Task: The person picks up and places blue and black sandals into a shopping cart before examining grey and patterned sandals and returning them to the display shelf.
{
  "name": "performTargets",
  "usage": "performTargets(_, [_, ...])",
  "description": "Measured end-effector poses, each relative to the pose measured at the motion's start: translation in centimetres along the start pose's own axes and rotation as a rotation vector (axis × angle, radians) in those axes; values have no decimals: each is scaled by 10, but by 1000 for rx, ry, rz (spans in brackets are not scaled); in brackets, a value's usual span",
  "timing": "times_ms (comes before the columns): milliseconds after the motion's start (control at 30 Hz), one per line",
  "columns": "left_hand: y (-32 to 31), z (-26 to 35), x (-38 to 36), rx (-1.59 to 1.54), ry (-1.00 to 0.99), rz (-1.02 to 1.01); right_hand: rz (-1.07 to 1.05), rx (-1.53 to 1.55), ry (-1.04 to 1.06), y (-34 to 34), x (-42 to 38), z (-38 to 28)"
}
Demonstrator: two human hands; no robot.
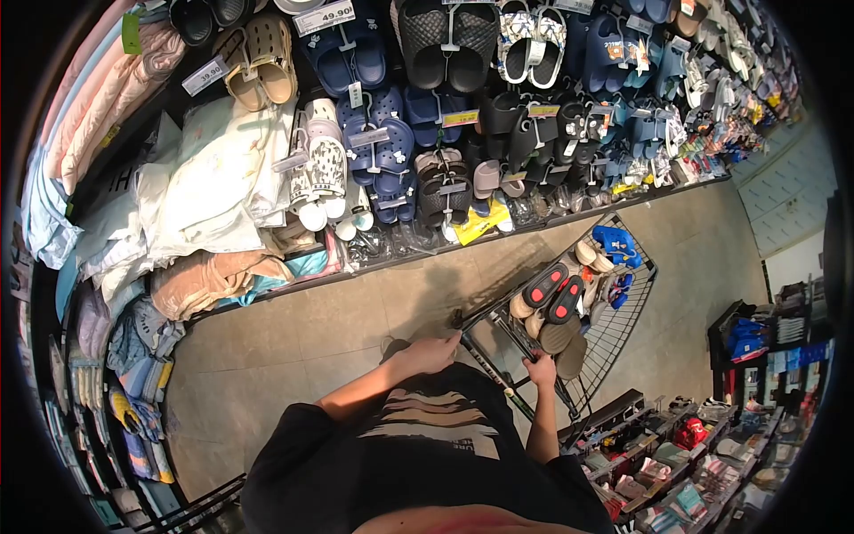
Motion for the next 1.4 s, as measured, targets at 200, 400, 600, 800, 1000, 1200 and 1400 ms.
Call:
performTargets(200, [-3, -1, 0, -13, 13, -50, 6, 19, 15, 2, -2, -3])
performTargets(400, [-7, -4, 2, -19, 0, -27, 4, 21, 4, 4, -3, -5])
performTargets(600, [-4, -2, 0, -13, -7, -18, 2, 3, 7, -2, 0, 1])
performTargets(800, [-3, -1, 1, 2, -13, -5, -8, 26, 11, -4, 3, 2])
performTargets(1000, [-2, 1, 0, 6, -9, -15, -18, 29, 6, 0, 0, -2])
performTargets(1200, [-3, -1, 1, 12, 5, -26, -1, 9, 17, 2, 0, -4])
performTargets(1400, [-3, -2, 2, 2, 6, -21, 5, -10, 21, 0, 2, -2])
Point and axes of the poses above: each hand's wrist, its own x-axis towards the middle knuckle, its own y-axis out of the back of the hand, z = x × y, the point moved 8 cm from there along x, towards the middle knuckle
